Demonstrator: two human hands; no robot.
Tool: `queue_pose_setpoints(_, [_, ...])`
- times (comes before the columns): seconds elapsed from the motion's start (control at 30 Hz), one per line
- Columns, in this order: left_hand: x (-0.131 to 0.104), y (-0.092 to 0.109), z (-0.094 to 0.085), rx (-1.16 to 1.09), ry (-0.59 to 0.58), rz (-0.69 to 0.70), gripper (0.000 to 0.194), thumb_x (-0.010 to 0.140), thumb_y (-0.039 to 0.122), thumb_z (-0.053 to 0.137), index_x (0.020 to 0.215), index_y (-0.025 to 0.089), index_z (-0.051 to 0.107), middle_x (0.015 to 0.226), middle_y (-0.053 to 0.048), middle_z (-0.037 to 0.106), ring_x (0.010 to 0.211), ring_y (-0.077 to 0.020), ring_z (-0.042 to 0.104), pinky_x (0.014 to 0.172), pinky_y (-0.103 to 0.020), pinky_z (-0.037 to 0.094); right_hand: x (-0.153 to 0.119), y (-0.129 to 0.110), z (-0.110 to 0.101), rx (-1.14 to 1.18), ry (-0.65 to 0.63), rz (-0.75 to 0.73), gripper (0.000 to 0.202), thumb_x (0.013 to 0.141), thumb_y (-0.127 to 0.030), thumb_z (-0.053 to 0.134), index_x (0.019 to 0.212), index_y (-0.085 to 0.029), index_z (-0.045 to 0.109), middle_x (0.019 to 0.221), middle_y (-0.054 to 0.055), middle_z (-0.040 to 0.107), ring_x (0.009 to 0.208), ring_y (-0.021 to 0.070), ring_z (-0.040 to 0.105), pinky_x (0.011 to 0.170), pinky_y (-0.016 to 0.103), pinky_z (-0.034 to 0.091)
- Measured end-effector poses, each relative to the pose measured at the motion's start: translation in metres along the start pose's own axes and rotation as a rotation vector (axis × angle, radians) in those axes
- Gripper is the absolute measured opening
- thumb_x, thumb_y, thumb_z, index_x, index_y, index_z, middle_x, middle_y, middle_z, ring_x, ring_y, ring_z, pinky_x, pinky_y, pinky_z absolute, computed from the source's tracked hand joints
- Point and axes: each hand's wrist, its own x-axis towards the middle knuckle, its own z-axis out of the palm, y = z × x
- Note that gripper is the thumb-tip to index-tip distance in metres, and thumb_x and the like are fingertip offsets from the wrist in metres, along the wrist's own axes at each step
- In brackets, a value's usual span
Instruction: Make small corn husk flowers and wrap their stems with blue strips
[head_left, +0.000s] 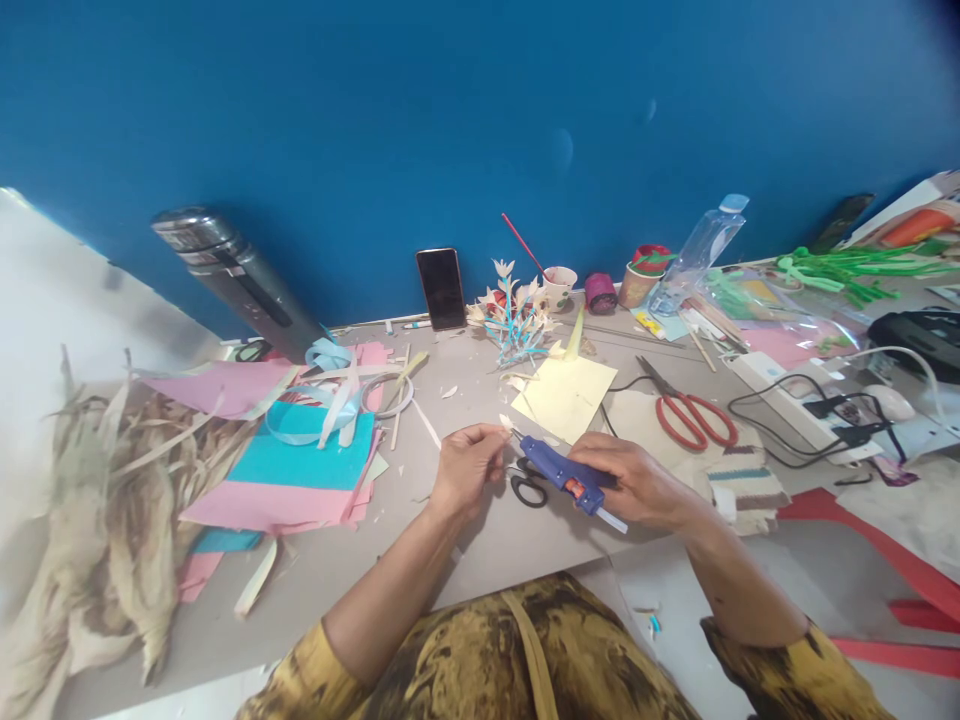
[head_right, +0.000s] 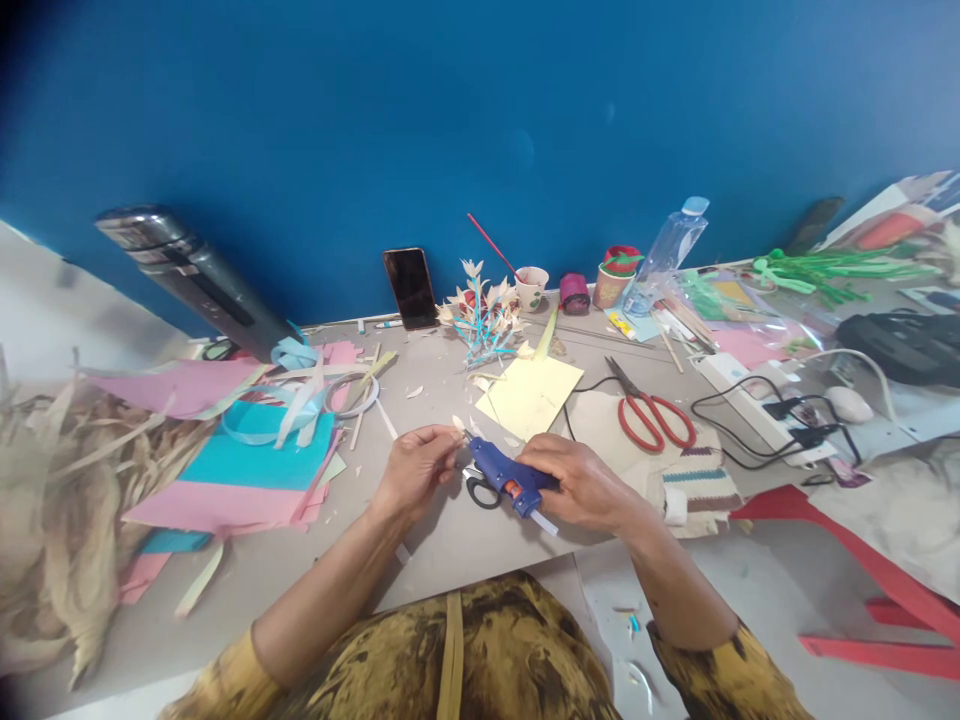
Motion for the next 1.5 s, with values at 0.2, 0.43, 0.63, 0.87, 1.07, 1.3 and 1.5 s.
queue_pose_setpoints(0.2, [0.0,-0.002,-0.001,-0.004,-0.012,-0.033,0.015,0.061,0.022,0.077,0.069,0.011,0.072,0.051,0.001,0.052,0.045,-0.0057,0.038,0.04,-0.019,0.027,-0.001,0.0,0.0,0.019,-0.017,0.011,0.013,0.095,-0.022,0.059,0.104,-0.02,0.069,0.09,0.007,0.066,0.083,0.0189,0.062,0.073,0.029,0.048])
queue_pose_setpoints(0.43, [0.0,-0.001,-0.001,-0.037,-0.023,-0.035,0.022,0.06,0.028,0.081,0.068,0.01,0.07,0.052,0.001,0.052,0.044,-0.0053,0.038,0.039,-0.018,0.027,-0.001,-0.002,-0.002,0.008,-0.026,0.016,0.014,0.094,-0.019,0.058,0.103,-0.02,0.07,0.089,0.007,0.067,0.083,0.0188,0.063,0.072,0.029,0.048])
queue_pose_setpoints(0.63, [-0.002,0.004,-0.001,-0.072,-0.044,-0.102,0.022,0.06,0.025,0.082,0.067,0.01,0.068,0.05,0.003,0.048,0.044,-0.0045,0.036,0.039,-0.017,0.026,-0.007,0.003,-0.003,-0.078,0.041,0.084,0.02,0.091,-0.019,0.062,0.11,-0.019,0.068,0.1,0.009,0.068,0.091,0.021,0.064,0.08,0.03,0.05])
queue_pose_setpoints(0.87, [-0.006,0.014,-0.004,-0.108,-0.074,-0.103,0.024,0.056,0.022,0.083,0.071,0.009,0.07,0.062,-0.001,0.058,0.047,-0.0048,0.042,0.038,-0.017,0.026,-0.012,0.025,-0.017,-0.49,0.134,0.414,0.033,0.085,-0.02,0.061,0.117,-0.019,0.067,0.114,0.011,0.066,0.107,0.0284,0.061,0.088,0.034,0.047])
queue_pose_setpoints(1.07, [-0.011,0.022,-0.011,-0.101,-0.079,-0.093,0.024,0.056,0.023,0.083,0.069,0.009,0.069,0.063,-0.001,0.059,0.049,-0.0054,0.044,0.038,-0.016,0.029,-0.009,0.039,-0.028,-0.635,0.06,0.549,0.047,0.079,-0.013,0.058,0.125,-0.015,0.064,0.112,0.014,0.065,0.105,0.0291,0.059,0.089,0.035,0.044])
queue_pose_setpoints(1.3, [-0.008,0.017,-0.02,-0.1,-0.082,-0.093,0.024,0.058,0.024,0.082,0.073,0.01,0.069,0.062,-0.001,0.058,0.05,-0.0067,0.047,0.039,-0.017,0.032,-0.012,0.025,-0.018,-0.741,0.111,0.554,0.041,0.084,-0.016,0.061,0.125,-0.02,0.065,0.133,0.013,0.059,0.111,0.0312,0.054,0.093,0.039,0.04])
queue_pose_setpoints(1.5, [-0.008,0.017,-0.02,-0.1,-0.087,-0.081,0.024,0.058,0.024,0.082,0.072,0.01,0.068,0.062,0.0,0.058,0.049,-0.0066,0.046,0.039,-0.017,0.033,0.011,-0.006,0.012,-0.739,0.035,0.406,0.022,0.098,-0.025,0.055,0.089,-0.021,0.074,0.093,0.008,0.069,0.093,0.0242,0.055,0.082,0.034,0.036])
